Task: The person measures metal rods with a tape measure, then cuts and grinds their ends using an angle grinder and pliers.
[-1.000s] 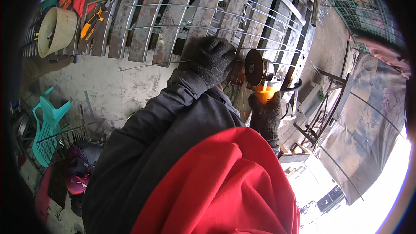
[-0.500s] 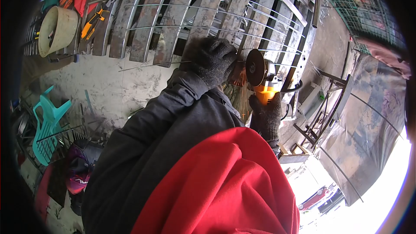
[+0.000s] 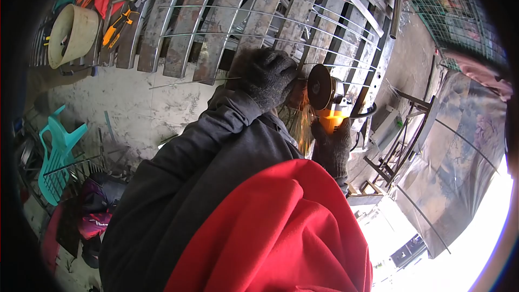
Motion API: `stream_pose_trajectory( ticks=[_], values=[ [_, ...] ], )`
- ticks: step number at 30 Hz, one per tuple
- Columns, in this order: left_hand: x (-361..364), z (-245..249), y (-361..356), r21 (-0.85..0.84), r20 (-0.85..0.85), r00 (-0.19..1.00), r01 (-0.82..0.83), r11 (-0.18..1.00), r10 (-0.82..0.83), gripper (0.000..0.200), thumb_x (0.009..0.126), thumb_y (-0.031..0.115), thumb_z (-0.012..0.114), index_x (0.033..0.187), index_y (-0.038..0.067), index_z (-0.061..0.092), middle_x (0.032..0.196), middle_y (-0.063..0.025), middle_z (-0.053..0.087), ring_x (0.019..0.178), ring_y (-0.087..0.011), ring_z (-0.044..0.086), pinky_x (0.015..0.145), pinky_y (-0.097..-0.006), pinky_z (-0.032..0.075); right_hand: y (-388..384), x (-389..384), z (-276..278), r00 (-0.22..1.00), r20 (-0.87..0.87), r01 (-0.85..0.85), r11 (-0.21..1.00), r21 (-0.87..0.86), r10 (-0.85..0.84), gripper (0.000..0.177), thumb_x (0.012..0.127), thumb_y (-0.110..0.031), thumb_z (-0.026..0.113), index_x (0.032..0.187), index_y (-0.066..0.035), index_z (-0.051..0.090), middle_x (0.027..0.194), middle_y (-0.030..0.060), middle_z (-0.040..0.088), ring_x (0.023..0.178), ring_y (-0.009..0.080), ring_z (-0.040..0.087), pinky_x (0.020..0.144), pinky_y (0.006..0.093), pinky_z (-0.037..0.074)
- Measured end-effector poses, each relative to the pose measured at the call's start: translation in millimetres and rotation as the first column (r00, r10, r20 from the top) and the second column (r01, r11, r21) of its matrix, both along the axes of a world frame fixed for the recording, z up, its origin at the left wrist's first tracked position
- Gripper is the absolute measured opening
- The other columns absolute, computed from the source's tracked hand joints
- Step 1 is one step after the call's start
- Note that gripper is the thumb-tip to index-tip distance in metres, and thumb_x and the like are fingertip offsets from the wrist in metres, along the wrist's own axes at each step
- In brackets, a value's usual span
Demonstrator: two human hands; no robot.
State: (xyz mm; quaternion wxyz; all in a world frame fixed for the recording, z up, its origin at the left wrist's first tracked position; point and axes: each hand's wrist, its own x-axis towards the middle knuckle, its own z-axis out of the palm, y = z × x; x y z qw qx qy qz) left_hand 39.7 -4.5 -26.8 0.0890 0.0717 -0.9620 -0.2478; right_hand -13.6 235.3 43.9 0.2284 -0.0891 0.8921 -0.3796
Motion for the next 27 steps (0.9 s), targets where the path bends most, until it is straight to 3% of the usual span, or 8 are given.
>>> stream_pose_trajectory(
  ticks=[3,7,9,12,18,21,25,27],
  values=[
    [-3,-9,1,-0.064,-0.204,0.978,-0.064,0.996,0.05,0.018,0.083,0.029,0.067,0.098,0.019,0.065,0.105,-0.0016,0.059,0.105,-0.0249,0.055,0.093,-0.0418,0.046,-6,-2,1,0.998,0.034,0.043,0.999,0.007,-0.043,0.048,0.081,-0.027,0.079,0.109,-0.002,0.048,0.093,0.014,0.066,0.08,0.0236,0.066,0.07,0.0382,0.052],
    [-2,2,-2,-0.066,-0.203,0.979,-0.043,0.997,0.028,0.018,0.083,0.028,0.067,0.097,0.019,0.065,0.104,-0.0011,0.06,0.104,-0.0247,0.055,0.093,-0.0418,0.045,-11,-1,4,0.995,0.071,0.081,0.991,-0.103,-0.074,0.048,0.081,-0.026,0.079,0.109,-0.002,0.049,0.094,0.0137,0.067,0.081,0.0224,0.066,0.071,0.0373,0.052],
    [-2,-5,1,0.063,-0.081,0.997,-0.013,0.998,0.018,0.024,0.087,0.035,0.066,0.106,0.019,0.069,0.117,-0.0012,0.062,0.12,-0.0263,0.052,0.104,-0.0502,0.039,-11,-3,8,0.994,0.076,0.07,0.997,0.043,-0.073,0.048,0.08,-0.025,0.08,0.109,-0.002,0.049,0.094,0.0134,0.067,0.081,0.0218,0.066,0.071,0.0374,0.053],
    [-2,-3,0,-0.054,-0.066,0.998,0.005,0.999,-0.008,0.024,0.087,0.035,0.067,0.105,0.02,0.07,0.117,-0.0009,0.062,0.12,-0.0259,0.052,0.103,-0.0492,0.04,1,-5,-5,0.997,0.069,0.038,0.999,0.03,-0.04,0.051,0.079,-0.026,0.081,0.11,-0.002,0.049,0.094,0.0141,0.066,0.081,0.0237,0.066,0.071,0.0378,0.053],
    [-1,3,0,0.045,-0.015,1.0,-0.017,0.999,0.018,0.024,0.087,0.033,0.067,0.106,0.018,0.069,0.116,-0.0023,0.062,0.12,-0.0269,0.052,0.102,-0.0493,0.04,-1,-8,-4,0.998,-0.041,-0.04,0.988,0.147,0.046,0.053,0.079,-0.026,0.081,0.112,-0.001,0.048,0.094,0.0156,0.066,0.081,0.0277,0.066,0.072,0.0396,0.053],
    [-2,-4,2,-0.018,-0.12,0.993,0.01,1.0,-0.012,0.024,0.086,0.03,0.069,0.105,0.016,0.07,0.116,-0.0031,0.062,0.117,-0.028,0.053,0.101,-0.049,0.041,-1,-6,-3,0.999,-0.029,-0.038,0.998,0.049,0.039,0.048,0.082,-0.024,0.081,0.115,-0.004,0.052,0.1,0.0061,0.064,0.085,0.0161,0.06,0.075,0.0337,0.051],
    [-3,-9,0,0.09,-0.15,0.989,0.018,0.996,-0.004,0.023,0.083,0.026,0.071,0.103,0.015,0.07,0.115,-0.0044,0.062,0.116,-0.0294,0.055,0.101,-0.0481,0.042,-7,-5,6,0.998,0.058,0.003,0.999,0.034,-0.005,0.047,0.083,-0.025,0.08,0.114,-0.004,0.052,0.1,0.0061,0.063,0.085,0.0157,0.059,0.076,0.0334,0.05],
    [-4,-11,2,0.108,-0.197,0.98,-0.007,0.994,0.028,0.023,0.081,0.024,0.071,0.102,0.015,0.07,0.114,-0.0052,0.062,0.115,-0.0301,0.055,0.1,-0.0466,0.043,0,-5,-5,0.998,0.051,0.042,0.999,0.035,-0.044,0.056,0.077,-0.03,0.082,0.112,-0.001,0.049,0.094,0.0153,0.065,0.083,0.0255,0.066,0.074,0.0386,0.052]
  ],
)
